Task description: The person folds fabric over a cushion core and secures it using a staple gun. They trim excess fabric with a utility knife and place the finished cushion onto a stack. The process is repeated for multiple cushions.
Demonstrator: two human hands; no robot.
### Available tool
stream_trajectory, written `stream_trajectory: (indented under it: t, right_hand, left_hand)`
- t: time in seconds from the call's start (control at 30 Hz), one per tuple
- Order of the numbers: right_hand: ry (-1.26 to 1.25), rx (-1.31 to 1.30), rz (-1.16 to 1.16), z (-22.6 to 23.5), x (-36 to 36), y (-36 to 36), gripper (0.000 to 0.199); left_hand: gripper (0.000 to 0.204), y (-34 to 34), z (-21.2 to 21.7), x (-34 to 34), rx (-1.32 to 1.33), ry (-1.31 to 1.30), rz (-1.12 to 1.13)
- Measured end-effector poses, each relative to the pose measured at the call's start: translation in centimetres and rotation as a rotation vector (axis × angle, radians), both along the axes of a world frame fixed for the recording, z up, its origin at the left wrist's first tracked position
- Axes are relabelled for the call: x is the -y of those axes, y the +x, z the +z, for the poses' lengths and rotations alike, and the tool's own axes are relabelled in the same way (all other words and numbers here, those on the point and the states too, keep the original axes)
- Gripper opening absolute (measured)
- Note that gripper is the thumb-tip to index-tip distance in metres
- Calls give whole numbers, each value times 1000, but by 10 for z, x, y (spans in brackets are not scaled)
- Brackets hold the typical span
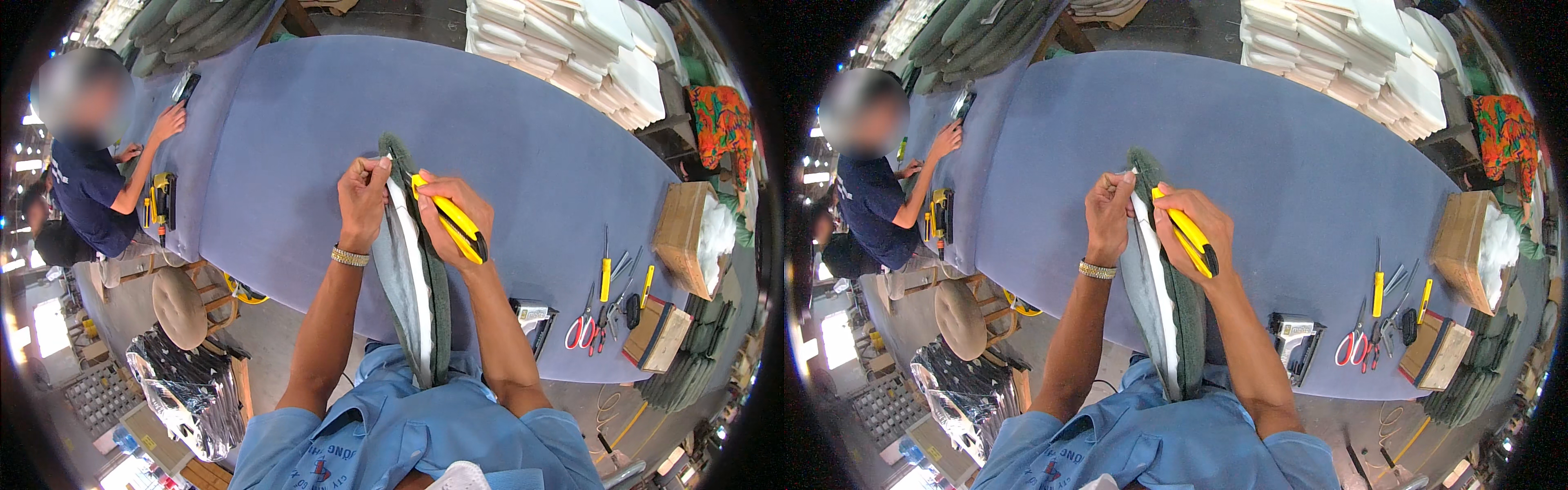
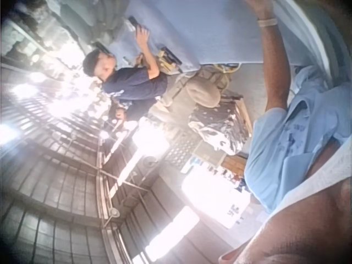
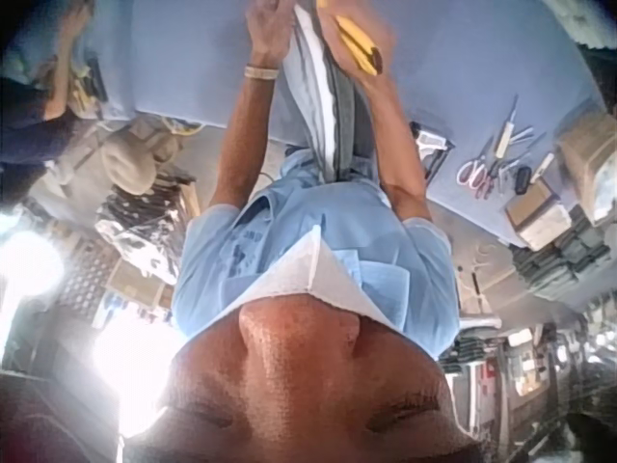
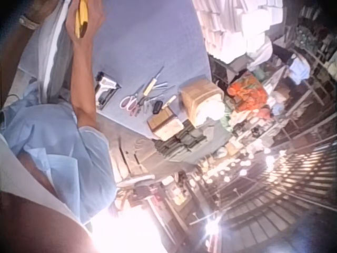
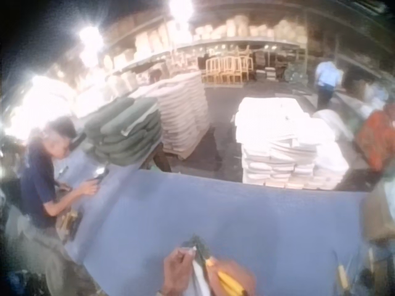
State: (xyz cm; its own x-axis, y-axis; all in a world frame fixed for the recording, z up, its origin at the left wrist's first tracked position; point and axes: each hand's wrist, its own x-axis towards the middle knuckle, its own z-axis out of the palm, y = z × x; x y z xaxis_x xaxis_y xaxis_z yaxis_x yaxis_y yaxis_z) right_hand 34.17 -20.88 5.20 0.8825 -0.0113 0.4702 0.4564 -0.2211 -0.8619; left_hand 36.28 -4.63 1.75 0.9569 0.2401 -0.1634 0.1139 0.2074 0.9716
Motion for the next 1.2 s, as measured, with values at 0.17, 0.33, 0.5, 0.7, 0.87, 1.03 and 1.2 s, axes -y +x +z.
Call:
stream_trajectory:
  t: [0.17, 0.33, 0.5, 0.7, 0.87, 1.03, 1.2]
  right_hand:
    - [49, -58, -18, 5, 4, -11, 10]
    - [66, -86, -32, 7, 11, -31, 9]
    - [84, -120, -83, 10, 13, -50, 8]
    - [39, -175, -54, 23, 24, -85, 5]
    - [27, -153, -50, 24, 35, -117, 6]
    - [35, -141, -68, 24, 45, -155, 8]
    - [29, -180, -36, 32, 58, -202, 9]
  left_hand:
    - [20, 1, 7, 0, -11, -37, -19]
    - [18, 2, 6, -4, -34, -136, -2]
    - [17, -3, 23, -3, 32, -362, -71]
    - [16, -7, 66, 4, 76, -249, -132]
    - [16, -7, 93, 13, 137, -150, -165]
    - [17, -8, 121, 26, 198, -45, -189]
    - [20, -12, 150, 37, 253, 23, -186]
